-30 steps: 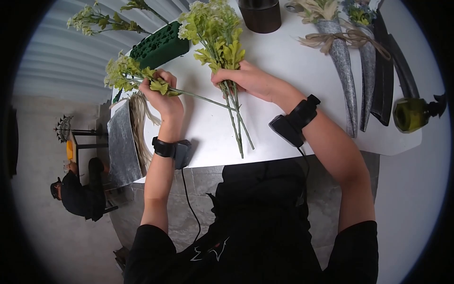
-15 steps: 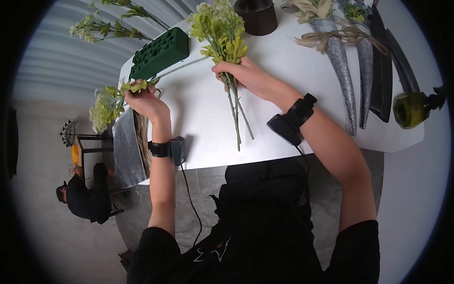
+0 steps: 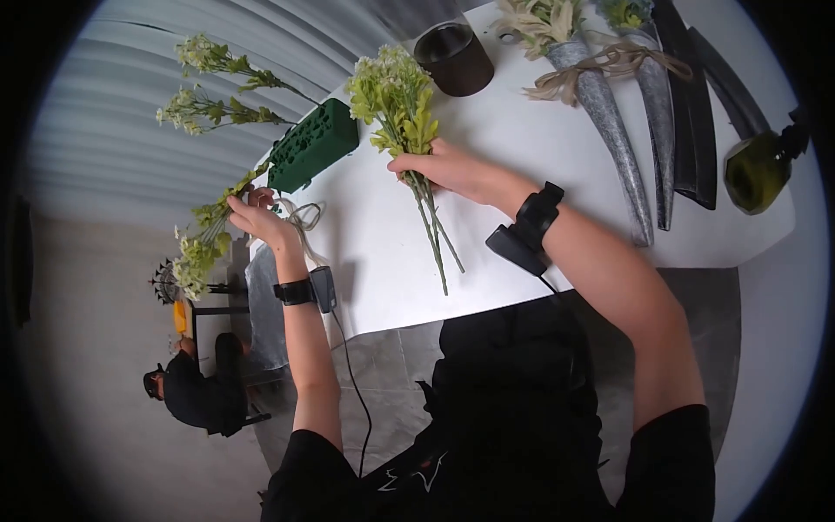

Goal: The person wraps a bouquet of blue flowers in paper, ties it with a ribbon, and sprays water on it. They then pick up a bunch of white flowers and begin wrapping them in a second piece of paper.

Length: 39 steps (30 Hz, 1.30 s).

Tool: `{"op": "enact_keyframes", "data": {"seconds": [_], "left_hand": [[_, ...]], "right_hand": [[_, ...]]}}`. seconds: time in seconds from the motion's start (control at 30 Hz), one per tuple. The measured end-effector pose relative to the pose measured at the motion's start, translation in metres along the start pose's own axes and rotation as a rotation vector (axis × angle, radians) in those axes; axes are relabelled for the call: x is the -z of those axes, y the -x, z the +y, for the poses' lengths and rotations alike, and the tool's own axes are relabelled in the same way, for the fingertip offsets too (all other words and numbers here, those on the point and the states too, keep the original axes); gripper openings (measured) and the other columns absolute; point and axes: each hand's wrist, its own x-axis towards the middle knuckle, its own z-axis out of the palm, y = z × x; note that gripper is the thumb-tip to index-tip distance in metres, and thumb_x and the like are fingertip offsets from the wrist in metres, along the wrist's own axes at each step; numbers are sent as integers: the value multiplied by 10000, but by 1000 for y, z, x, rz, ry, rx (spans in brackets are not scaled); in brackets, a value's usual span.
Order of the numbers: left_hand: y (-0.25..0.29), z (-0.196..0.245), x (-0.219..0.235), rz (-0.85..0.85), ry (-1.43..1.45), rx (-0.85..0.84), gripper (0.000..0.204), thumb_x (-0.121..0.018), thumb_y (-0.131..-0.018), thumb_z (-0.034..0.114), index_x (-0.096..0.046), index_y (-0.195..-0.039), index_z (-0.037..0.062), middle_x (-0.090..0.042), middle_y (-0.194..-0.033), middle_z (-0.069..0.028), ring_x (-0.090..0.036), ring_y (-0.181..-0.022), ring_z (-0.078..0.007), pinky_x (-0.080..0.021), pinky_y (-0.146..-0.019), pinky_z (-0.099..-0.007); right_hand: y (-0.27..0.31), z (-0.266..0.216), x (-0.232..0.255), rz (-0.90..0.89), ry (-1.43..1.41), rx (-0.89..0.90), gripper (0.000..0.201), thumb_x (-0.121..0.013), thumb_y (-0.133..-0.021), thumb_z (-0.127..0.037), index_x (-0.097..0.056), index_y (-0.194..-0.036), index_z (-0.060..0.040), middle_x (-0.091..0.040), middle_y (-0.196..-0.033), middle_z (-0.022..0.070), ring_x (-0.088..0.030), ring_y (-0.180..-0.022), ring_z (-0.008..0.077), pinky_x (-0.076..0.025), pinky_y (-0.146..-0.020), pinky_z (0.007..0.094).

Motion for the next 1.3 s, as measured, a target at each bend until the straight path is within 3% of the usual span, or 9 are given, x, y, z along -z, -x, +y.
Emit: {"op": "enact_keyframes", "data": {"seconds": [0.13, 0.2, 0.33, 0.4, 0.47, 0.6, 0.87, 0.93, 1.3], "left_hand": [[-31, 8, -4, -128, -214, -64, 417, -403, -1097, 409, -446, -993, 7, -625, -813, -111, -559, -640, -142, -410, -584, -263], [-43, 8, -7, -297, -332, -146, 386, -436, -1094, 362, -471, -1031, -18, -629, -824, -109, -578, -630, -152, -417, -551, -272], [-51, 15, -23, -403, -336, -300, 352, -476, -1085, 279, -514, -1004, -61, -626, -839, -121, -589, -612, -152, -451, -535, -298], [-58, 18, -30, -423, -345, -337, 358, -495, -1079, 267, -528, -929, -56, -619, -788, -108, -584, -595, -150, -460, -543, -296], [-63, 26, -38, -521, -530, -441, 360, -516, -1073, 261, -533, -890, -50, -604, -725, -82, -572, -573, -145, -467, -552, -292], [-70, 39, -63, -560, -521, -444, 355, -552, -1060, 260, -551, -879, -46, -622, -715, -69, -586, -564, -135, -472, -562, -281], [-84, 41, -88, -655, -503, -394, 321, -613, -1033, 261, -582, -1005, -56, -692, -797, -88, -655, -599, -134, -492, -578, -274], [-86, 38, -88, -659, -550, -385, 323, -612, -1033, 258, -578, -1016, -63, -697, -796, -91, -666, -608, -137, -498, -584, -275], [-89, 19, -88, -716, -605, -394, 283, -599, -1038, 203, -563, -1076, -75, -725, -853, -117, -706, -655, -166, -513, -615, -269]], "right_hand": [[0, 1, 2, -33, 19, 6, 209, -661, -964, -297, -591, -972, -100, -568, -850, -23, -551, -756, 72, -517, -710, 274], [-2, 4, 3, -35, 25, 14, 211, -659, -966, -303, -595, -972, -102, -567, -850, -27, -547, -752, 69, -506, -699, 268], [-2, 4, 4, -31, 73, 14, 211, -658, -968, -317, -607, -970, -112, -565, -849, -35, -536, -755, 64, -468, -666, 260], [-2, 3, 4, -31, 77, 5, 210, -659, -967, -321, -610, -968, -116, -564, -847, -37, -533, -756, 65, -458, -664, 261], [0, 2, 3, -32, 83, -7, 210, -660, -967, -326, -613, -966, -121, -563, -845, -40, -531, -757, 66, -448, -662, 263], [-2, 4, 4, -36, 81, -23, 226, -668, -959, -341, -612, -977, -123, -577, -869, -34, -535, -778, 70, -445, -679, 268], [-4, 6, 5, -50, 76, -12, 279, -690, -937, -369, -621, -1030, -115, -597, -915, -18, -544, -806, 79, -444, -685, 273], [-5, 8, 2, 0, 76, 12, 274, -693, -895, -386, -610, -935, -128, -581, -781, -23, -550, -655, 101, -404, -575, 270], [-5, 7, 3, -24, 67, 29, 259, -693, -892, -372, -577, -925, -142, -549, -761, -27, -528, -638, 100, -395, -573, 269]]}}
